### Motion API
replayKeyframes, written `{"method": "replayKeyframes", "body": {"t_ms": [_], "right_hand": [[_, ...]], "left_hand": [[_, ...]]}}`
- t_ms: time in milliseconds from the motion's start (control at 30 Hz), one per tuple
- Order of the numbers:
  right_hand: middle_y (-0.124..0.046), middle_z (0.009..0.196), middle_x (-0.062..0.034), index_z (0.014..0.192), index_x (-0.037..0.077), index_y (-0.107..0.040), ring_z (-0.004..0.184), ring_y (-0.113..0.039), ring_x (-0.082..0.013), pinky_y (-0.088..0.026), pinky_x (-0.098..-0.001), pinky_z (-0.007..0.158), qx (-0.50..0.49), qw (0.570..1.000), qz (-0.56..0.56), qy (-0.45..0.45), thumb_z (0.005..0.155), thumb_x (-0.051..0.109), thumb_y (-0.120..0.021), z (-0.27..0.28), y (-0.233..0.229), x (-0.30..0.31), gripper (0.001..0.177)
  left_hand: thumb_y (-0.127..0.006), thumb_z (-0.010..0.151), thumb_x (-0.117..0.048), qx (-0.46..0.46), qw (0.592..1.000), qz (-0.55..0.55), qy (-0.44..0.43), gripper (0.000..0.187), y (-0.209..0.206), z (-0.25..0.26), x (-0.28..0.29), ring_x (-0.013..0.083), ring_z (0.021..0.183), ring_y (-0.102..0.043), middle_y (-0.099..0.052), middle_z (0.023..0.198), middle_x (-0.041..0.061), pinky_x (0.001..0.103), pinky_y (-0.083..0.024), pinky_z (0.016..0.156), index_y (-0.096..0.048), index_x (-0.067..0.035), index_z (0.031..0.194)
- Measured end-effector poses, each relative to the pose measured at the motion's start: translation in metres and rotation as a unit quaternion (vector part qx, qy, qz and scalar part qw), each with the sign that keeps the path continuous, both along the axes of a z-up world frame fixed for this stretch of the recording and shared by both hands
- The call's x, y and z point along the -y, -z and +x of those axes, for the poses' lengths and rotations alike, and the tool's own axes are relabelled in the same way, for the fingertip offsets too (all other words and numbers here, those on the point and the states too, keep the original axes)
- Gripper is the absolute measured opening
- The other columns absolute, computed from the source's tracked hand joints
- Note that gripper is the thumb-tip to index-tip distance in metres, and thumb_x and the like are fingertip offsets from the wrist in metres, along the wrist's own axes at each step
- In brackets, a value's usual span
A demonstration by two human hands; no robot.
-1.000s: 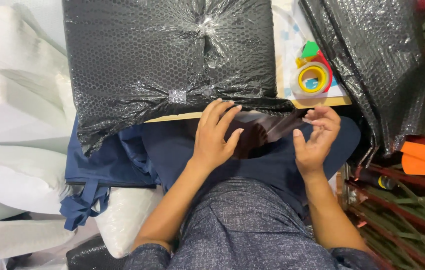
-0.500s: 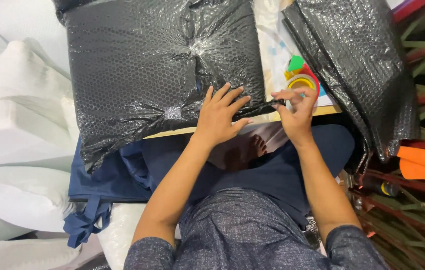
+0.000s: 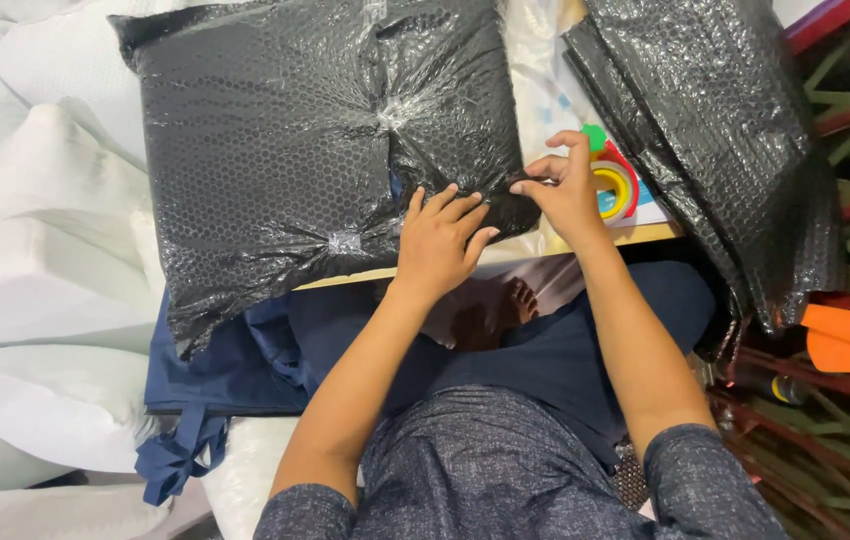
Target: Wrapping a pillow in black bubble wrap and securing it with adhesive tape for shipping.
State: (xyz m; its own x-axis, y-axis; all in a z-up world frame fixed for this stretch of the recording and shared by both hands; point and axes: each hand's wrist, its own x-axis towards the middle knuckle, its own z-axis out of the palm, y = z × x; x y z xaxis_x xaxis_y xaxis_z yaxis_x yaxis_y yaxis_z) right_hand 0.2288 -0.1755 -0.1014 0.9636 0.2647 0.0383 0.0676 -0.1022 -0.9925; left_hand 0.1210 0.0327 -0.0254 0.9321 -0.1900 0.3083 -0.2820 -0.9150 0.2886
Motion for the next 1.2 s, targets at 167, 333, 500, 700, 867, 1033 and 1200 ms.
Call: {"method": "replayKeyframes", "body": {"t_ms": [167, 333, 500, 700, 867, 1033, 1200], "right_hand": [[-0.070, 0.087, -0.0067, 0.128, 0.013, -0.035, 0.082, -0.068, -0.0148, -0.060, -0.0225, 0.075, -0.004, 0.999, -0.006, 0.043, 0.079, -0.006, -0.088, -0.004, 0.000, -0.010, 0.075], [-0.063, 0.091, -0.0076, 0.126, 0.012, -0.038, 0.083, -0.068, -0.0174, -0.063, -0.0225, 0.071, 0.010, 0.993, -0.006, 0.116, 0.074, -0.009, -0.091, -0.009, 0.010, -0.014, 0.077], [-0.063, 0.098, -0.0099, 0.132, 0.012, -0.032, 0.098, -0.067, -0.0178, -0.060, -0.0250, 0.082, 0.015, 0.990, 0.072, 0.119, 0.089, -0.008, -0.081, -0.032, 0.011, -0.007, 0.069], [-0.063, 0.105, -0.0100, 0.132, 0.016, -0.027, 0.104, -0.064, -0.0153, -0.056, -0.0196, 0.082, 0.005, 0.991, 0.084, 0.104, 0.092, -0.007, -0.077, -0.044, 0.007, -0.004, 0.068], [-0.070, 0.090, -0.0072, 0.128, 0.015, -0.035, 0.087, -0.066, -0.0135, -0.059, -0.0209, 0.069, 0.006, 0.989, 0.064, 0.132, 0.088, -0.005, -0.082, -0.034, -0.002, -0.012, 0.066], [-0.072, 0.087, -0.0070, 0.124, 0.015, -0.038, 0.083, -0.067, -0.0126, -0.061, -0.0215, 0.065, 0.006, 0.985, 0.073, 0.153, 0.086, -0.005, -0.084, -0.037, 0.000, -0.018, 0.062], [-0.071, 0.086, -0.0076, 0.125, 0.014, -0.040, 0.082, -0.068, -0.0143, -0.060, -0.0246, 0.066, 0.003, 0.985, 0.065, 0.163, 0.085, -0.008, -0.084, -0.029, -0.008, -0.024, 0.063]], "left_hand": [[-0.052, 0.100, -0.038, -0.008, 0.999, 0.029, -0.018, 0.039, -0.008, 0.002, 0.010, 0.0306, 0.123, -0.064, -0.075, 0.111, 0.005, 0.064, -0.029, 0.116, -0.063, -0.024, 0.135], [-0.050, 0.097, -0.027, 0.016, 0.998, 0.065, -0.010, 0.043, -0.007, 0.008, 0.017, 0.0346, 0.119, -0.065, -0.073, 0.110, 0.007, 0.066, -0.035, 0.112, -0.061, -0.033, 0.138], [-0.050, 0.092, -0.027, 0.009, 0.996, 0.079, -0.030, 0.047, -0.012, 0.010, 0.024, 0.0362, 0.113, -0.066, -0.068, 0.106, 0.009, 0.064, -0.043, 0.106, -0.062, -0.024, 0.138], [-0.049, 0.093, -0.027, 0.021, 0.995, 0.089, -0.034, 0.046, -0.001, 0.013, 0.024, 0.0360, 0.111, -0.065, -0.065, 0.106, 0.010, 0.063, -0.044, 0.105, -0.064, -0.016, 0.134], [-0.049, 0.094, -0.028, 0.015, 0.993, 0.118, -0.001, 0.056, -0.008, 0.013, 0.020, 0.0371, 0.119, -0.061, -0.065, 0.107, 0.010, 0.069, -0.036, 0.109, -0.052, -0.019, 0.149], [-0.052, 0.098, -0.028, 0.025, 0.991, 0.115, 0.056, 0.052, -0.029, 0.013, 0.011, 0.0413, 0.142, -0.044, -0.067, 0.111, 0.013, 0.078, -0.016, 0.113, -0.052, -0.023, 0.150], [-0.045, 0.105, -0.044, 0.003, 0.996, 0.050, 0.069, 0.042, -0.013, 0.021, -0.001, 0.0361, 0.131, -0.054, -0.061, 0.120, 0.007, 0.070, -0.033, 0.111, -0.057, -0.037, 0.144]]}}
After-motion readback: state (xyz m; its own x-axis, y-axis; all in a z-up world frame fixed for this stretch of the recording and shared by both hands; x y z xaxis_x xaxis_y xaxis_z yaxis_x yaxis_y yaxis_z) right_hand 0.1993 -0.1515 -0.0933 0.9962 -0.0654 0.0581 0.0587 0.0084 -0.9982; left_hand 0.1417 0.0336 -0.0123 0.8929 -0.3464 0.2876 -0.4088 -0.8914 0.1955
